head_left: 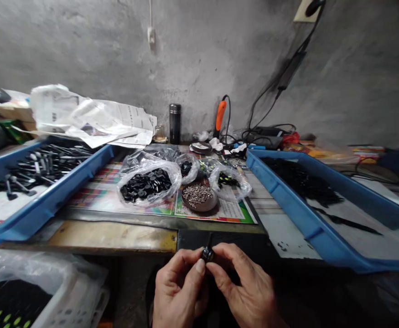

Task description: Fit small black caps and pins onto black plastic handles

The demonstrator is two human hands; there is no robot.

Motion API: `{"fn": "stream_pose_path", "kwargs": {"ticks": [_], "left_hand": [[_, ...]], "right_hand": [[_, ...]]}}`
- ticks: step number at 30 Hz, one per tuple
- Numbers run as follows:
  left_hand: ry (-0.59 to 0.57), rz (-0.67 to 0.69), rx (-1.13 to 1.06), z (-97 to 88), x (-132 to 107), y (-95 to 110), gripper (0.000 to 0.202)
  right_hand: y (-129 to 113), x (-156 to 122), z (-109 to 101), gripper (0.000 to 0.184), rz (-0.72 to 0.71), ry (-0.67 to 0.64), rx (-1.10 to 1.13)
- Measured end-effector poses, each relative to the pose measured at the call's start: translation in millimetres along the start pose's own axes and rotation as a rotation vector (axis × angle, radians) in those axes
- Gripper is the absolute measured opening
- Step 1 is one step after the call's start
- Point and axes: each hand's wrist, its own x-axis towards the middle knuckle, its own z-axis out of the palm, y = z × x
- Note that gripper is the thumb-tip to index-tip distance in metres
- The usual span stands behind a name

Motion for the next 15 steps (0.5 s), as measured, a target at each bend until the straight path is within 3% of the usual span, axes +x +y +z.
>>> {"fn": "stream_pose_path", "kwargs": {"ticks": [6, 11, 15], "left_hand": [[0.020, -0.011, -0.022, -0.2, 3, 1, 0.048], [0.032, -0.042, -0.032, -0.3, 6, 3, 0.048], [0.021, -0.028, -0.054, -1.3, 8, 2, 0.045]], "right_hand": [[4, 5, 6, 0.026, -0.029, -0.013, -0.006], [5, 3, 13, 0.028, 0.040, 0.063, -0.044], [4, 3, 14, 0.022, 0.021, 0.021, 0.001]]}}
